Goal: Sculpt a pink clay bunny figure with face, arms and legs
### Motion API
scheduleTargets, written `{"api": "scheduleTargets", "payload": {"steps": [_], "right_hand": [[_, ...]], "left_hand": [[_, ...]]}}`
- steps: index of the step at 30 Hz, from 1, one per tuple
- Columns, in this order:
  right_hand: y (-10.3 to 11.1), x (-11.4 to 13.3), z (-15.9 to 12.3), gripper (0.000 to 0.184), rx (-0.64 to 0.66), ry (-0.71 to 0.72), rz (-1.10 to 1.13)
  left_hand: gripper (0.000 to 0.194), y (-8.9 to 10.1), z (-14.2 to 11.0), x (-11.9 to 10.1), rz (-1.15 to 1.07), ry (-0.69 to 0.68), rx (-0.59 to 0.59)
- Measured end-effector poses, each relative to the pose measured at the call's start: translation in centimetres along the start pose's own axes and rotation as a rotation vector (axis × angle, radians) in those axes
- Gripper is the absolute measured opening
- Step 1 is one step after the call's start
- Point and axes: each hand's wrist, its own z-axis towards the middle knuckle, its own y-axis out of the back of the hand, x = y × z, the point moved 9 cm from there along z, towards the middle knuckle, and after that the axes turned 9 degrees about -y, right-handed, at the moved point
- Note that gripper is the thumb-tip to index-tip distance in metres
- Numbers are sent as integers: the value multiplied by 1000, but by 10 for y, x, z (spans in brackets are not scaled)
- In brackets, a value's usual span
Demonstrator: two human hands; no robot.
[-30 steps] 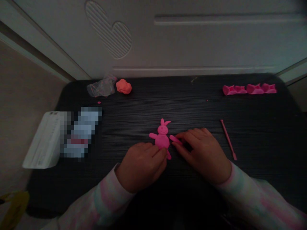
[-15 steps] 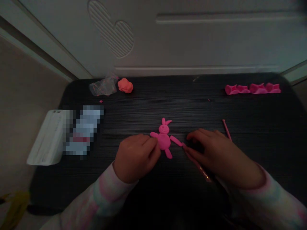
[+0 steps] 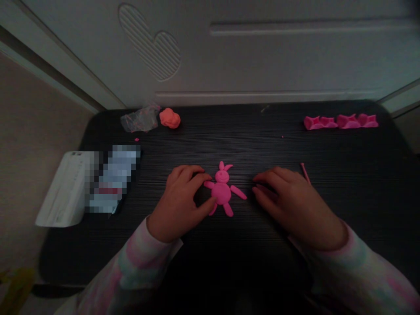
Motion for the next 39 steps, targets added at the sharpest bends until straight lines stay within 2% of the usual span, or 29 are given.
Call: {"api": "scheduleTargets", "payload": {"steps": [7, 13, 23, 33, 39], "right_hand": [[-9, 20, -4, 23, -60, 136, 55], [-11, 22, -1, 17, -55, 134, 54], [-12, 27, -1, 15, -82, 162, 74], [-2, 26, -4, 16, -164, 212, 117], [9, 40, -13, 19, -142, 361, 275]], "left_hand": [[28, -5, 1, 1, -59, -15, 14], [34, -6, -1, -1, -72, -46, 58], [24, -7, 0, -2, -88, -37, 52], [24, 3, 0, 2, -123, -4, 0], [24, 10, 0, -19, -333, -88, -84]]}}
